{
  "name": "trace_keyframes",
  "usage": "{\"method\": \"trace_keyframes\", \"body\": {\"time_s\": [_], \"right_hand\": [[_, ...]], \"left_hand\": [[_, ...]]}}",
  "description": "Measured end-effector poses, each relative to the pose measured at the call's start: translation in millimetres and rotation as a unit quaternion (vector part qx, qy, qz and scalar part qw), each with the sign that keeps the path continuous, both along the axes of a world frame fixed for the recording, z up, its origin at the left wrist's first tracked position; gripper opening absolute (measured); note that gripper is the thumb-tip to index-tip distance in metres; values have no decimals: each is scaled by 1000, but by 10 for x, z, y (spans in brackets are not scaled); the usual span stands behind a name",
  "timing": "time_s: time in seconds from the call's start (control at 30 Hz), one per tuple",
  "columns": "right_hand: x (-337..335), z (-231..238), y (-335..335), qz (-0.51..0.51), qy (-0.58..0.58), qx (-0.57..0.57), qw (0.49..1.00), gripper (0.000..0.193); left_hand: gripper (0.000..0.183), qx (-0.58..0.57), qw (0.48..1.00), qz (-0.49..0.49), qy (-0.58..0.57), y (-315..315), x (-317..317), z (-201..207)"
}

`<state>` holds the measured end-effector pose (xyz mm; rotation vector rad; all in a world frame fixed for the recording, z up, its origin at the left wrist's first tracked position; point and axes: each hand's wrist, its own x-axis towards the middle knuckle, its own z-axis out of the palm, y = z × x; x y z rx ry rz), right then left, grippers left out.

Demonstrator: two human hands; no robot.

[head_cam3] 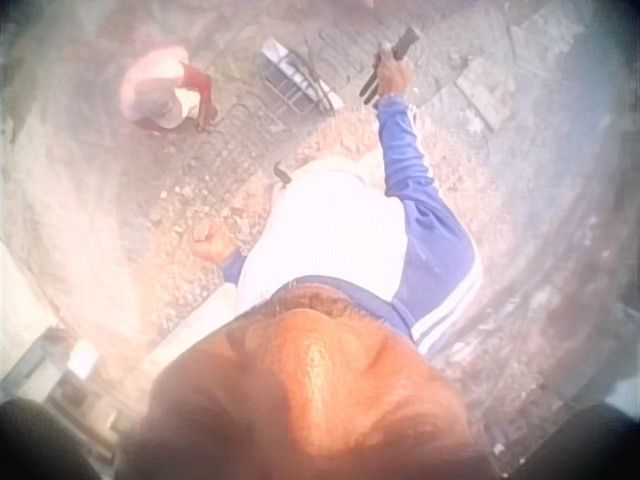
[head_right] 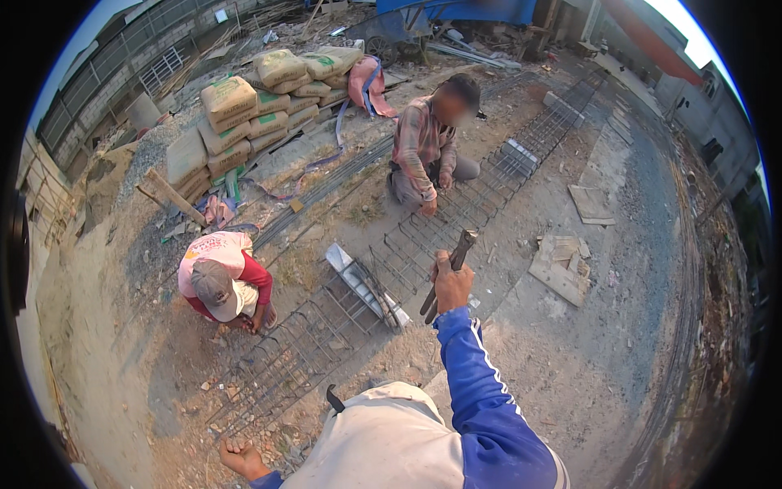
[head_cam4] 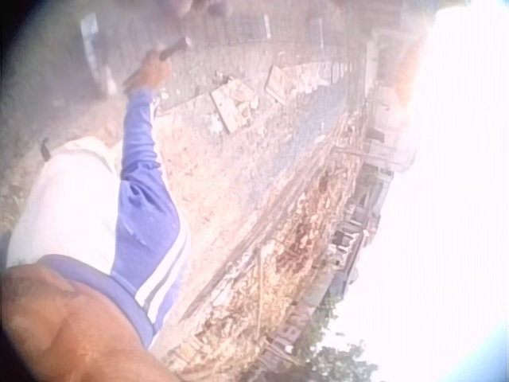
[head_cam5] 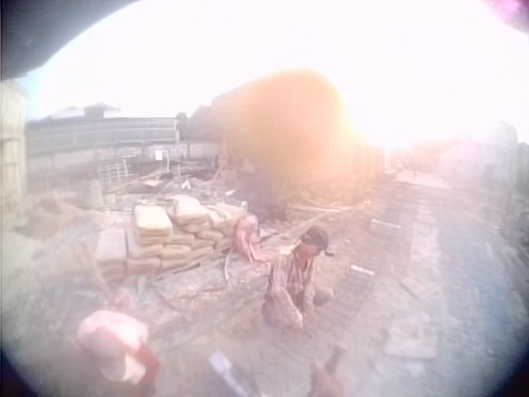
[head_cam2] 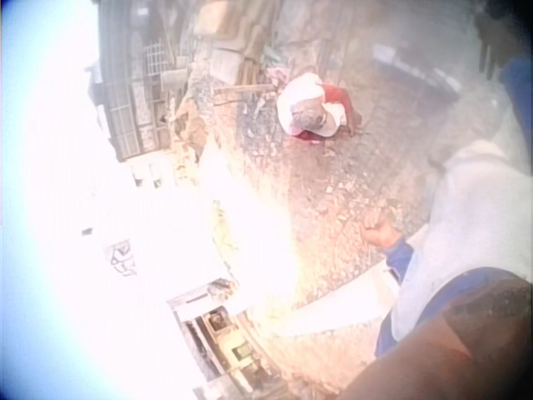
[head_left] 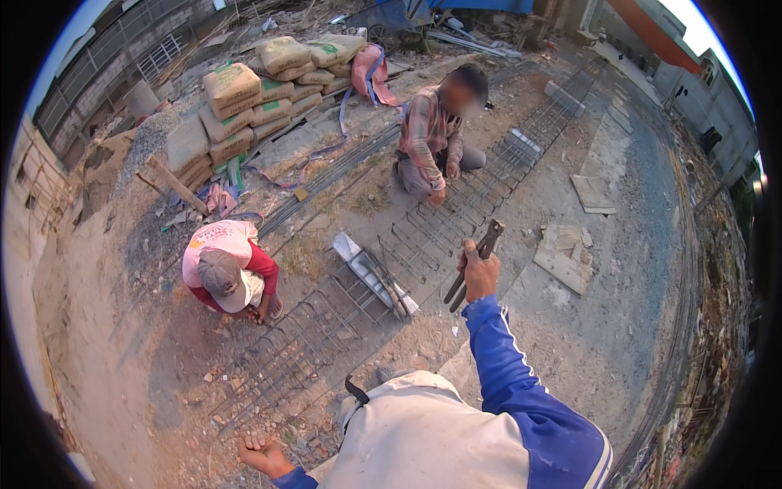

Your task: The person ties individual rebar rods together with wire to assemble a cage structure, using pliers to twist and cut the wire.

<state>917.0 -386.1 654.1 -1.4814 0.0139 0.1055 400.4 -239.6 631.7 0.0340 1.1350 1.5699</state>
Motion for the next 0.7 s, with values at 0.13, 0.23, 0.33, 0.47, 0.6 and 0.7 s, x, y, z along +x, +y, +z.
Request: {"method": "trace_keyframes", "body": {"time_s": [0.13, 0.23, 0.33, 0.47, 0.6, 0.7], "right_hand": [[24, 42, 26, -14, -10, -6, 1000, 24], [89, -31, 32, -12, -22, -10, 1000, 25], [99, -9, 10, 20, -33, 8, 999, 26], [120, 131, -27, 170, 5, 100, 980, 27], [70, 367, 46, 301, 46, 172, 937, 25], [-97, 636, 331, 412, 34, 146, 899, 24]], "left_hand": [[20, 7, 1000, 22, 2, 130, -1009, -841], [32, 102, 967, -115, 203, -37, -1455, -1077], [40, 128, 936, -155, 289, -146, -1441, -892], [44, 148, 802, -143, 560, -280, -1069, -246], [36, 38, 997, -15, 73, 121, -1286, -273], [19, 64, 984, -11, 165, 269, -225, 701]]}}
